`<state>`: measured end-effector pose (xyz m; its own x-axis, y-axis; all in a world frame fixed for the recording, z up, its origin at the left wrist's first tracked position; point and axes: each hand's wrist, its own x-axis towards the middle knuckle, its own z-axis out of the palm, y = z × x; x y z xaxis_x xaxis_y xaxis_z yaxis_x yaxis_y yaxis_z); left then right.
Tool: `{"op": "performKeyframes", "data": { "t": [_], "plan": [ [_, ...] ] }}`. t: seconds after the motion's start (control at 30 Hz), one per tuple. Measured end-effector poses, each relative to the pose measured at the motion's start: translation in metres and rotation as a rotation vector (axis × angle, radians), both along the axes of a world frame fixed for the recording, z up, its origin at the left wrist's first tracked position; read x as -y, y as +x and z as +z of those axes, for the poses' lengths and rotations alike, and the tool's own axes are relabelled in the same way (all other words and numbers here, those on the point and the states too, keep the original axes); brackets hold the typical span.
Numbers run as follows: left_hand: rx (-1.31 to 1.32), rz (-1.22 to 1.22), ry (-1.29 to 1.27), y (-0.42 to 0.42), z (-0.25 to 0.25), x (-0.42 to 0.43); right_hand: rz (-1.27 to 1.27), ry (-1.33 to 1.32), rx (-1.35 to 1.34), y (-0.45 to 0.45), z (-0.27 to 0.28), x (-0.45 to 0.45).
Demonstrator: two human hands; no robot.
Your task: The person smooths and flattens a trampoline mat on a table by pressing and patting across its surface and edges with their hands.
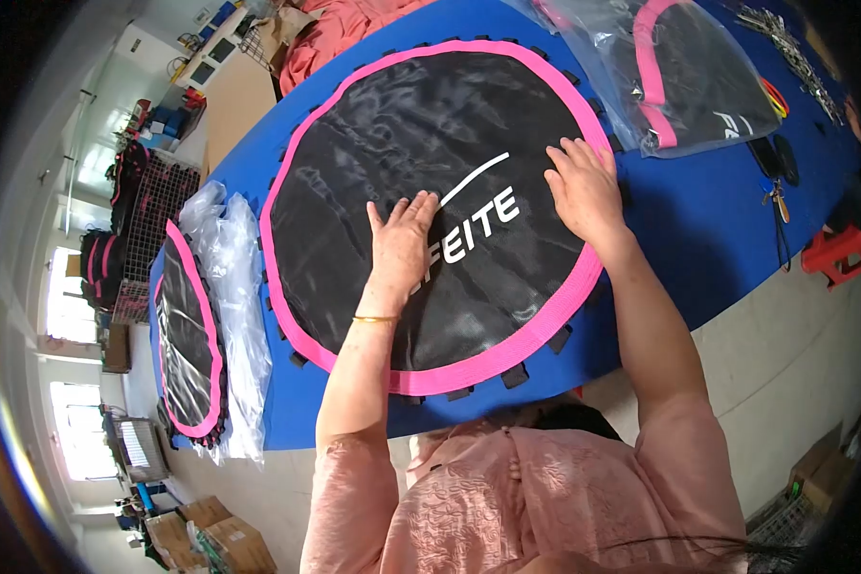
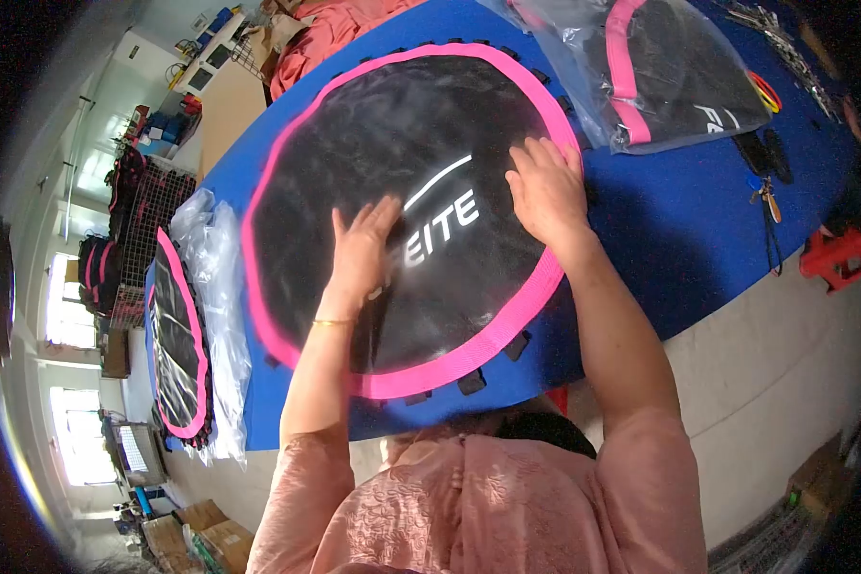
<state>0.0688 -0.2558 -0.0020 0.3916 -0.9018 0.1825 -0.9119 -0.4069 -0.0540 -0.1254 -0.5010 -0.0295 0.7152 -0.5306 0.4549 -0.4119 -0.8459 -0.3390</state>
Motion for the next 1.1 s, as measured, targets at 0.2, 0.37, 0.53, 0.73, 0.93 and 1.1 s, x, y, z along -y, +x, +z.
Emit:
{"op": "performKeyframes", "data": {
  "t": [0.2,0.37,0.53,0.73,0.93,1.1],
  "plan": [
    [-0.073,0.106,0.049,0.034,0.007,-0.003,-0.004,-0.018,0.035,0.002,-0.003,0.001],
    [-0.068,0.14,0.051,0.035,0.004,-0.01,0.002,-0.017,0.031,0.002,0.0,0.001],
    [0.054,0.057,0.07,0.01,0.003,-0.032,-0.003,-0.029,0.024,0.004,0.0,0.001],
    [0.006,-0.055,0.054,-0.051,0.013,-0.057,0.004,-0.064,0.049,0.005,-0.01,0.004],
    [0.063,-0.01,0.087,-0.07,0.012,-0.077,0.003,-0.073,0.06,0.003,-0.02,0.009],
    [0.098,0.101,0.049,-0.027,0.0,-0.096,0.009,-0.092,0.071,0.003,-0.022,0.011]
  ]
}}
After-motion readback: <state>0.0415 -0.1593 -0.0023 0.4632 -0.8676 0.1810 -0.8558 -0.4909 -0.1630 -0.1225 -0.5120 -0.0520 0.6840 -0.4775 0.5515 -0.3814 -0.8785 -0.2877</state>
